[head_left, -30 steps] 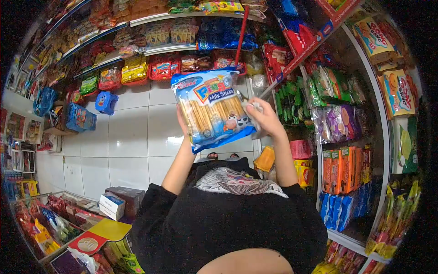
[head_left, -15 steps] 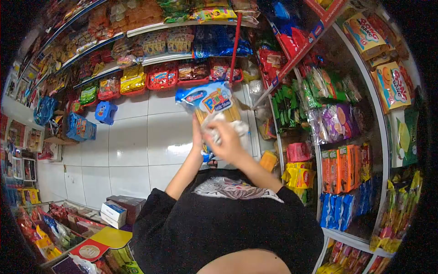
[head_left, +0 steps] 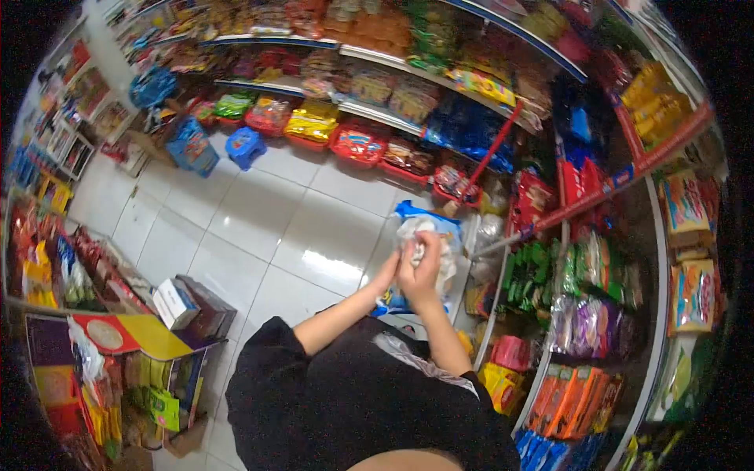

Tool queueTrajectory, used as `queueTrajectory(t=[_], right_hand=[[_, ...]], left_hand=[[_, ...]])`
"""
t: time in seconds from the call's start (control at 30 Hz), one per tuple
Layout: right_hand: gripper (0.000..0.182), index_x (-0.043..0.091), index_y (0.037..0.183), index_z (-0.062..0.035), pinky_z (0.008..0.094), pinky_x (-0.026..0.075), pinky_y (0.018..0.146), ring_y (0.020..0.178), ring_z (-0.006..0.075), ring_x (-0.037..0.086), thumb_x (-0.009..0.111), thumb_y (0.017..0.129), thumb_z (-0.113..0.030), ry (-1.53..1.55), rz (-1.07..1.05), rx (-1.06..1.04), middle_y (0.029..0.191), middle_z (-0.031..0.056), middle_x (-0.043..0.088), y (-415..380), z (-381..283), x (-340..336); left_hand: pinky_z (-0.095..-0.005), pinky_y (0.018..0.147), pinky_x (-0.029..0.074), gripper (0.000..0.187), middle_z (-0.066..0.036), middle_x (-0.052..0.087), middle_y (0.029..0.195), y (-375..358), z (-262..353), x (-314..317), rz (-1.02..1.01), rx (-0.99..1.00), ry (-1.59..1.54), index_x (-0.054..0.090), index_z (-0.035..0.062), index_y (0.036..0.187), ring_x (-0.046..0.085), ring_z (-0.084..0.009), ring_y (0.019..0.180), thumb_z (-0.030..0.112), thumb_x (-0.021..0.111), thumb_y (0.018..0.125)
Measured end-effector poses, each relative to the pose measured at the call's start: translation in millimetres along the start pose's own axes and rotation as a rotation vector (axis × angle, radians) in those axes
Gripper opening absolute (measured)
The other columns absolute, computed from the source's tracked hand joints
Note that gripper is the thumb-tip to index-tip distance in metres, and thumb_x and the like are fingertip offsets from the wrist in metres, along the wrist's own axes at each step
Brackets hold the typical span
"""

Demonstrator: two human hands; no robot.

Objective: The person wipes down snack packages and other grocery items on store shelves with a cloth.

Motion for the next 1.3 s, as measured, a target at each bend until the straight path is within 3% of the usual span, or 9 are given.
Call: queueTrajectory(t=[0.13, 0.2, 0.5, 0.6, 0.73, 0.93, 1.03, 1.1, 1.3], right_hand=[[0.024, 0.04, 0.094, 0.0008, 0.0312, 0.03, 0.078, 0.085, 0.0239, 0.041, 0.045, 0.072, -0.008, -0.126, 0.194, -0.014, 0.089, 0.0134, 0.044, 44, 27, -25], [0.022, 0.04, 0.093, -0.0008, 0.0302, 0.029, 0.078, 0.085, 0.0226, 0.041, 0.044, 0.073, -0.009, -0.022, 0.227, 0.355, 0.089, 0.0126, 0.044, 51, 49, -49], [0.013, 0.044, 0.083, 0.0009, 0.0291, 0.034, 0.071, 0.078, 0.0224, 0.045, 0.043, 0.072, -0.007, -0.107, 0.085, -0.094, 0.08, 0.0118, 0.048, 55, -7, -34], [0.017, 0.047, 0.084, -0.0003, 0.0265, 0.035, 0.069, 0.075, 0.0186, 0.047, 0.045, 0.073, -0.013, -0.139, 0.048, 0.179, 0.078, 0.0095, 0.05, 61, 39, -62], [0.022, 0.05, 0.085, -0.0013, 0.0227, 0.036, 0.067, 0.074, 0.0119, 0.046, 0.05, 0.072, -0.019, -0.007, -0.61, 0.61, 0.078, 0.0044, 0.052, 8, 113, -124], [0.039, 0.048, 0.094, -0.0015, 0.0285, 0.03, 0.083, 0.096, 0.0155, 0.04, 0.052, 0.07, -0.031, 0.242, -0.485, 0.701, 0.101, 0.0078, 0.046, -87, 72, -175], [0.052, 0.041, 0.106, -0.0025, 0.0307, 0.021, 0.089, 0.106, 0.0184, 0.03, 0.043, 0.073, -0.042, 0.733, -0.292, 0.411, 0.11, 0.0087, 0.039, -147, 88, -166], [0.05, 0.042, 0.103, -0.0031, 0.0307, 0.023, 0.089, 0.106, 0.0185, 0.031, 0.041, 0.074, -0.043, 0.579, 0.235, 0.699, 0.112, 0.008, 0.037, -201, 113, -169], [0.031, 0.049, 0.076, -0.0009, 0.0292, 0.044, 0.052, 0.052, 0.0187, 0.051, 0.046, 0.071, -0.031, 1.098, 0.99, 0.502, 0.06, 0.0095, 0.052, -207, 33, -229]], left_hand=[[-0.0294, 0.079, 0.036, 0.049, -0.009, 0.045, 0.103, -11, 17, 9, -0.195, 0.004, -0.331, 0.034, 0.0028, 0.11, 0.045, -0.0165, 0.092, 0.041, 0.029, 0.079], [-0.0295, 0.079, 0.036, 0.049, -0.008, 0.046, 0.102, -15, 26, 9, -0.227, 0.048, -0.367, 0.035, 0.0029, 0.11, 0.046, -0.0164, 0.091, 0.041, 0.029, 0.079], [-0.0228, 0.06, 0.038, 0.044, -0.003, 0.053, 0.076, -9, 11, 29, -0.166, 0.18, 0.166, 0.05, 0.0008, 0.091, 0.048, -0.0088, 0.067, 0.04, 0.035, 0.078], [-0.0222, 0.063, 0.038, 0.044, -0.002, 0.053, 0.074, -17, 29, 16, -0.057, 0.341, 0.119, 0.051, 0.0009, 0.089, 0.049, -0.0093, 0.068, 0.041, 0.036, 0.078], [-0.0271, 0.072, 0.037, 0.047, -0.004, 0.05, 0.089, -27, 46, 15, -0.04, 0.218, -0.121, 0.046, 0.0013, 0.097, 0.047, -0.0131, 0.081, 0.043, 0.034, 0.077], [-0.0289, 0.077, 0.034, 0.05, -0.006, 0.044, 0.098, -7, 50, 51, -0.143, 0.197, -0.11, 0.041, 0.0021, 0.102, 0.043, -0.0157, 0.089, 0.045, 0.031, 0.077], [-0.0298, 0.079, 0.033, 0.052, -0.007, 0.042, 0.103, -15, 17, 94, -0.289, 0.08, -0.043, 0.039, 0.0025, 0.105, 0.041, -0.017, 0.093, 0.046, 0.03, 0.077], [-0.0304, 0.081, 0.032, 0.053, -0.008, 0.04, 0.106, -20, -7, 124, -0.42, -0.005, -0.011, 0.038, 0.0027, 0.107, 0.039, -0.0178, 0.096, 0.046, 0.029, 0.077], [-0.0326, 0.087, 0.025, 0.059, -0.009, 0.034, 0.114, -40, -73, 193, -0.787, -0.262, 0.287, 0.033, 0.0021, 0.111, 0.033, -0.0204, 0.104, 0.05, 0.027, 0.076]])
Point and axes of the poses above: each hand's wrist, its own y-axis towards the middle knuckle, its own x-axis out of the palm, z = x × y, the point moved 4 cm from there along y, towards the middle knuckle
